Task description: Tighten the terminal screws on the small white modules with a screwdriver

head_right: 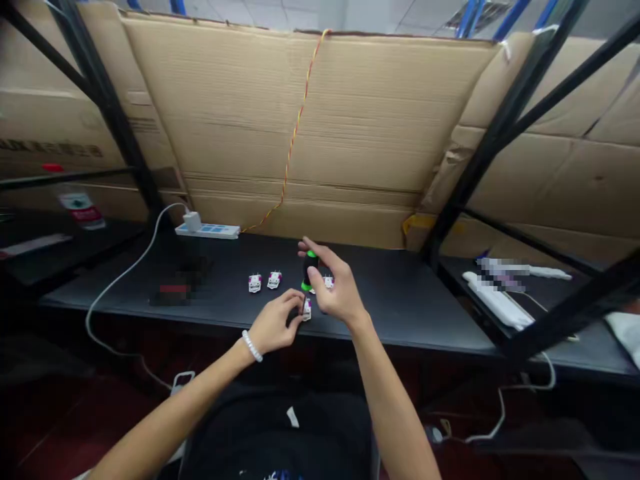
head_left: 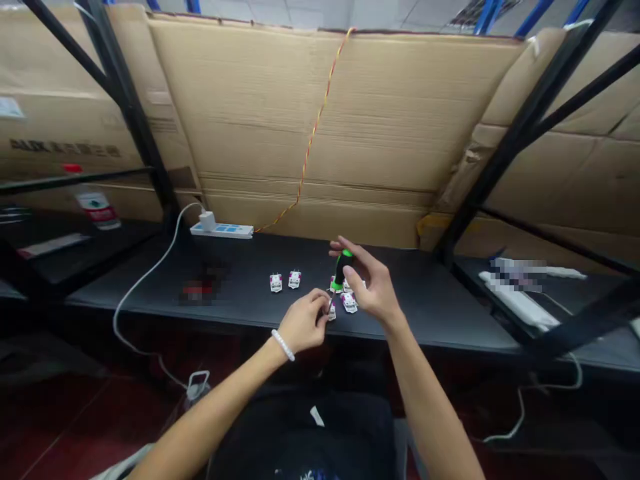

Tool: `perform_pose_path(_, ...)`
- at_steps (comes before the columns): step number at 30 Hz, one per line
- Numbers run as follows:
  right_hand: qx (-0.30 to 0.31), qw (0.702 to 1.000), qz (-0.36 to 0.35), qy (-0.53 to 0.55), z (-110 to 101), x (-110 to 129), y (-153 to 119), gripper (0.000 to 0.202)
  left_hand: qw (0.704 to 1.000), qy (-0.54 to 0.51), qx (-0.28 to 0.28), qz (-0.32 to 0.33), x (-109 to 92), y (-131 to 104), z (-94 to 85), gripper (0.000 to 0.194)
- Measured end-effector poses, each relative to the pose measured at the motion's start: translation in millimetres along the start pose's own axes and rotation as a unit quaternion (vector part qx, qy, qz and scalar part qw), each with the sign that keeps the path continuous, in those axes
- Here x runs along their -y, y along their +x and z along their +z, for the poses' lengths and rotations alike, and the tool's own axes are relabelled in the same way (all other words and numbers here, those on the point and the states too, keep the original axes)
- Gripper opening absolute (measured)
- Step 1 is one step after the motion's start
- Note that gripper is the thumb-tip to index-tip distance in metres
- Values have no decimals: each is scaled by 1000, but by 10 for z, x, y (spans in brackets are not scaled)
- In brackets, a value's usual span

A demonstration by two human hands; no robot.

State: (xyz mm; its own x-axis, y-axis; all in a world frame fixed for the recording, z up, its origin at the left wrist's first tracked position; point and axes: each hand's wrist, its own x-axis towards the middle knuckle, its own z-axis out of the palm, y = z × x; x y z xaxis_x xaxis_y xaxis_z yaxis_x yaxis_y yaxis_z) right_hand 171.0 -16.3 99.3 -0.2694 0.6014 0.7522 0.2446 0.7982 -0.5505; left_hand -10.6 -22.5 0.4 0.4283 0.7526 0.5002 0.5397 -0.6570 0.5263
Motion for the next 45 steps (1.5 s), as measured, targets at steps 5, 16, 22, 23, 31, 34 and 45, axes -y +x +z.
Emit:
perform_pose_path(5, -50, 995, -21, -86, -5, -1, 15, 34, 1000, -2, 0, -1, 9, 0, -3, 19)
perform_pose_path(16, -35, 992, -24, -118, -46, 13, 7, 41, 1000, 7, 1, -1, 1, -7, 12, 16)
perform_pose_path(22, 13, 1000, -8, -27, -45, 0, -32, 47, 1000, 6, -2, 5, 29, -17, 36, 16)
perform_pose_path(23, -5, 999, -9, -46, -47, -4, -32, 43, 1000, 7, -2, 4, 31, -17, 38, 16)
perform_pose_path(31, 5, 1000, 11, -13, -62, -6, -80, 53, 1000, -10, 4, 10, 31, 1, -21, 17)
perform_pose_path(34, -26, 998, 12, -50, -63, -5, -73, 47, 999, -32, 10, 23, 59, 13, -48, 15)
perform_pose_path(45, -43, 999, 9, -24, -12, 11, -62, 37, 1000, -22, 2, 1, -11, 17, -30, 17)
